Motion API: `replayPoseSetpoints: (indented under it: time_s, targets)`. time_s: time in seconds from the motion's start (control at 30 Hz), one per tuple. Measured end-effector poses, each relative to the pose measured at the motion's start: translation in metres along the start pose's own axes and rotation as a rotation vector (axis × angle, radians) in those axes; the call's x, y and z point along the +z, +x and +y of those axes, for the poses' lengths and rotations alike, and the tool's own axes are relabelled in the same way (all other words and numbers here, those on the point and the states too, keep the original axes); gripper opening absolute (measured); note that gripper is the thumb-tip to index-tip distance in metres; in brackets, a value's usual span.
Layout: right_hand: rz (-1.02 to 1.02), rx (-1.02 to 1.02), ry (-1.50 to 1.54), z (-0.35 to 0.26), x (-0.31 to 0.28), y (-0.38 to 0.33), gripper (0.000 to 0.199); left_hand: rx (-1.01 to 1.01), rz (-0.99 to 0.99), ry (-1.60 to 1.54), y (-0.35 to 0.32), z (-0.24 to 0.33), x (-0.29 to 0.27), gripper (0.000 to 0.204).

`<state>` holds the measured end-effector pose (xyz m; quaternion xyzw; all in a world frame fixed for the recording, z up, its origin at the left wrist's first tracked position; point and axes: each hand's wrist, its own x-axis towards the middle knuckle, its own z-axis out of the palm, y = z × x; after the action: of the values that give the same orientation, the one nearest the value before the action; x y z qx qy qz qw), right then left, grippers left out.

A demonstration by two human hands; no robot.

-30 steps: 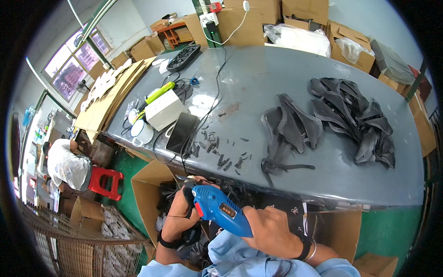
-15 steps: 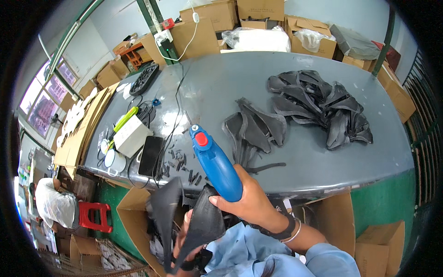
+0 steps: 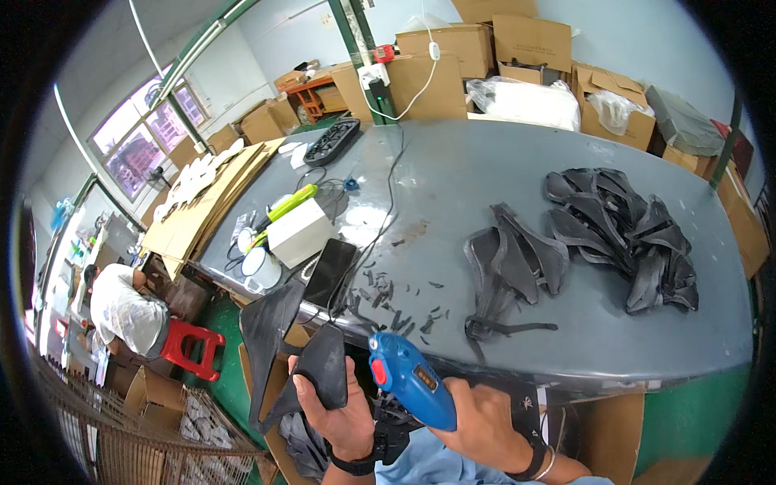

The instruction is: Using a hot glue gun to apply adhesive to black plastic industrial components.

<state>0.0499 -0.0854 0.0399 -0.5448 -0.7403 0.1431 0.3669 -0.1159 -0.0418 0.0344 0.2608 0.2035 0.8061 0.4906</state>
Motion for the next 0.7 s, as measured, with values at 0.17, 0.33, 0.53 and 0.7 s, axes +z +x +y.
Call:
replayPoseSetpoints:
  time_s: [0.17, 0.33, 0.53, 0.7]
  targets:
    - [0.0, -0.112, 0.089, -0.006, 0.0, 0.001, 0.044, 0.021, 0.047, 0.048, -0.007, 0.001, 0.002, 0.042]
    - [-0.036, -0.097, 0.069, -0.005, -0.003, -0.002, 0.046, 0.072, 0.032, 0.146, -0.006, 0.001, -0.008, 0.043]
    - [-0.07, -0.154, -0.011, -0.001, -0.006, -0.004, 0.044, -0.121, -0.001, 0.425, 0.01, 0.038, -0.011, 0.042]
    - [-0.077, -0.201, -0.065, 0.006, -0.004, -0.013, 0.045, -0.333, -0.039, 0.365, 0.025, 0.064, -0.016, 0.04]
